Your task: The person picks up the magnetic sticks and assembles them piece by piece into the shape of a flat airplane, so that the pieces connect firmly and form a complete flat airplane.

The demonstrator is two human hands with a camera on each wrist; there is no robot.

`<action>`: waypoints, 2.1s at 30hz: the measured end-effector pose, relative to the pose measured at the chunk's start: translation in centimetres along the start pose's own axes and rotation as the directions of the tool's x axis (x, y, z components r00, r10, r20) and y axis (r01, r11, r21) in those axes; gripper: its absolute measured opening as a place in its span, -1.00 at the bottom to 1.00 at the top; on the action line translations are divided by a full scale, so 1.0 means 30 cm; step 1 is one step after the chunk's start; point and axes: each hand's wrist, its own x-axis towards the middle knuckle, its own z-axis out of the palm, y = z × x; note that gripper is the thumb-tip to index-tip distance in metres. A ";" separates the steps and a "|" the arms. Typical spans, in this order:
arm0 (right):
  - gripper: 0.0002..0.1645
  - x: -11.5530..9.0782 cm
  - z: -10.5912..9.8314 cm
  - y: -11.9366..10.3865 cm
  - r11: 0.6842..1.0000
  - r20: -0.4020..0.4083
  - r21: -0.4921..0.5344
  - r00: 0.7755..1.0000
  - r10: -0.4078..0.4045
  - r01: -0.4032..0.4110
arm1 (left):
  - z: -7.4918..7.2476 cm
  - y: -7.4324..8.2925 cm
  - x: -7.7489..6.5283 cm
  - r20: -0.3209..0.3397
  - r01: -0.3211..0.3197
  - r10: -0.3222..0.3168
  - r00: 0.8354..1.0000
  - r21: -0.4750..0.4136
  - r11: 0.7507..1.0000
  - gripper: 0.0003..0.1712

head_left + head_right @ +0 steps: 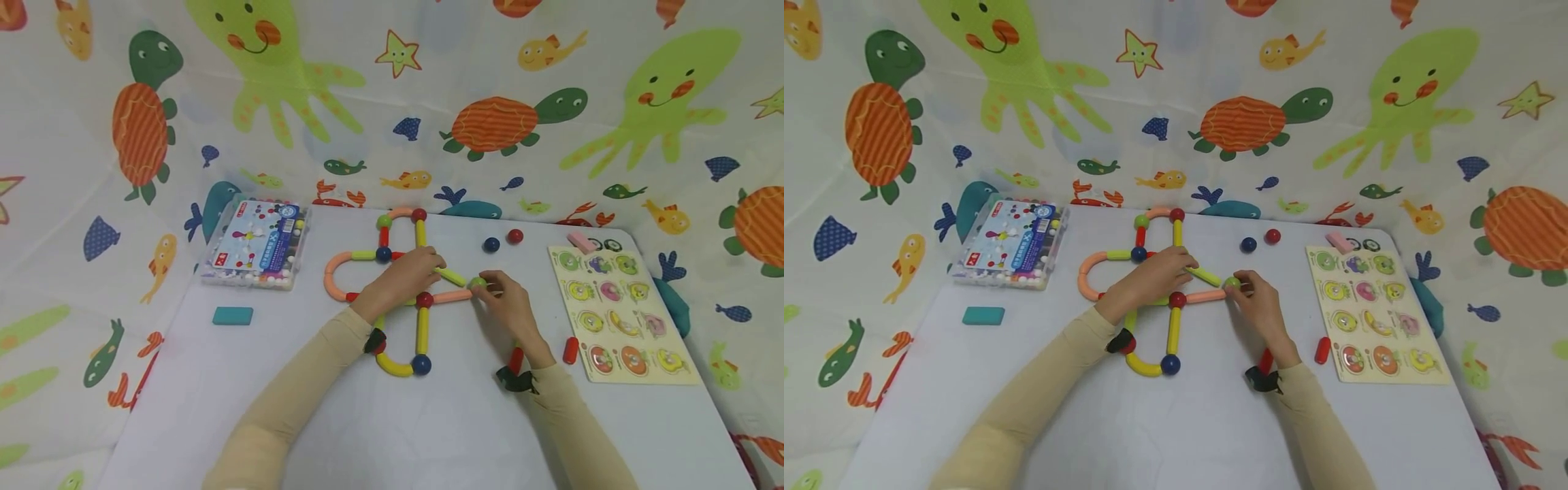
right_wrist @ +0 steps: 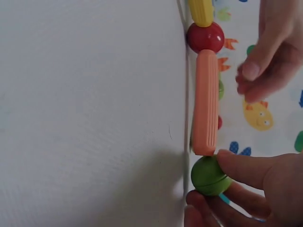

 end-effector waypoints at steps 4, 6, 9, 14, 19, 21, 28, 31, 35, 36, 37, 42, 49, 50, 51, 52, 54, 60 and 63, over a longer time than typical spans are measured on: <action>-0.50 -0.001 0.009 0.007 1.000 -0.005 0.001 1.000 -0.006 0.006 | 0.021 0.014 0.076 0.048 -0.013 0.008 0.999 0.112 0.994 -0.59; -0.50 -0.002 0.014 0.007 1.000 -0.002 0.006 1.000 -0.004 0.004 | 0.035 0.016 0.103 0.076 -0.008 -0.002 0.997 0.138 0.990 -0.58; -0.51 -0.004 0.018 0.005 1.000 -0.003 0.016 1.000 -0.009 0.009 | 0.053 0.017 0.127 0.102 -0.013 -0.005 0.995 0.176 0.984 -0.60; -0.54 -0.005 0.022 -0.001 0.999 -0.011 0.013 0.999 -0.045 0.045 | 0.073 0.017 0.141 0.088 -0.057 0.033 0.996 0.291 0.955 -0.67; -0.54 -0.005 0.025 -0.009 0.998 -0.008 0.009 0.998 -0.061 0.061 | 0.081 0.014 0.145 0.050 -0.075 0.062 0.997 0.331 0.941 -0.72; -0.54 -0.005 0.026 -0.011 0.998 -0.008 0.017 0.998 -0.054 0.054 | 0.082 0.012 0.146 0.041 -0.073 0.063 0.997 0.319 0.945 -0.73; -0.53 -0.003 0.025 -0.006 0.998 -0.004 0.023 0.999 -0.052 0.052 | 0.077 0.006 0.150 0.032 -0.060 0.053 0.998 0.237 0.970 -0.68; -0.54 -0.002 0.024 -0.006 0.998 -0.011 0.026 0.999 -0.053 0.053 | 0.076 0.004 0.150 0.032 -0.057 0.051 0.998 0.216 0.975 -0.67; -0.54 -0.001 0.022 -0.006 0.998 -0.010 0.028 0.998 -0.056 0.056 | 0.075 0.004 0.143 0.019 -0.062 0.060 0.998 0.191 0.980 -0.63; -0.54 0.000 0.020 -0.005 0.998 -0.008 0.027 0.998 -0.057 0.057 | 0.075 0.007 0.139 0.014 -0.068 0.067 0.998 0.185 0.980 -0.63; -0.53 0.002 0.019 -0.005 0.998 -0.005 0.024 0.998 -0.058 0.058 | 0.074 0.012 0.135 0.009 -0.075 0.074 0.997 0.176 0.982 -0.63; -0.54 0.004 0.019 0.001 0.998 -0.007 0.010 0.998 -0.064 0.064 | 0.078 0.041 0.102 0.061 -0.060 0.055 0.997 0.097 0.993 -0.62; -0.55 0.004 0.016 0.000 0.997 -0.006 0.025 0.998 -0.067 0.067 | 0.093 0.068 0.073 0.154 0.026 -0.042 0.987 0.109 0.994 -0.65; -0.55 0.004 0.016 0.000 0.998 -0.003 0.025 0.998 -0.066 0.066 | 0.094 0.068 0.072 0.149 0.028 -0.045 0.988 0.110 0.994 -0.67; -0.55 0.004 0.016 0.000 0.998 -0.001 0.024 0.998 -0.065 0.065 | 0.095 0.069 0.071 0.139 0.027 -0.042 0.989 0.107 0.994 -0.71; -0.55 0.004 0.016 0.000 0.998 -0.001 0.023 0.998 -0.064 0.064 | 0.096 0.069 0.071 0.126 0.025 -0.038 0.991 0.102 0.994 -0.75; -0.55 0.004 0.015 0.000 0.998 -0.002 0.018 0.998 -0.061 0.061 | 0.096 0.069 0.072 0.100 0.015 -0.024 0.995 0.090 0.996 -0.78; -0.54 0.004 0.013 0.000 0.998 0.000 0.015 0.998 -0.055 0.055 | 0.105 0.066 0.075 0.114 -0.003 -0.009 0.993 0.105 0.995 -0.74; -0.54 0.005 0.011 -0.001 0.999 0.011 0.018 0.999 -0.046 0.046 | 0.113 0.064 0.076 0.133 0.010 -0.024 0.991 0.100 0.995 -0.76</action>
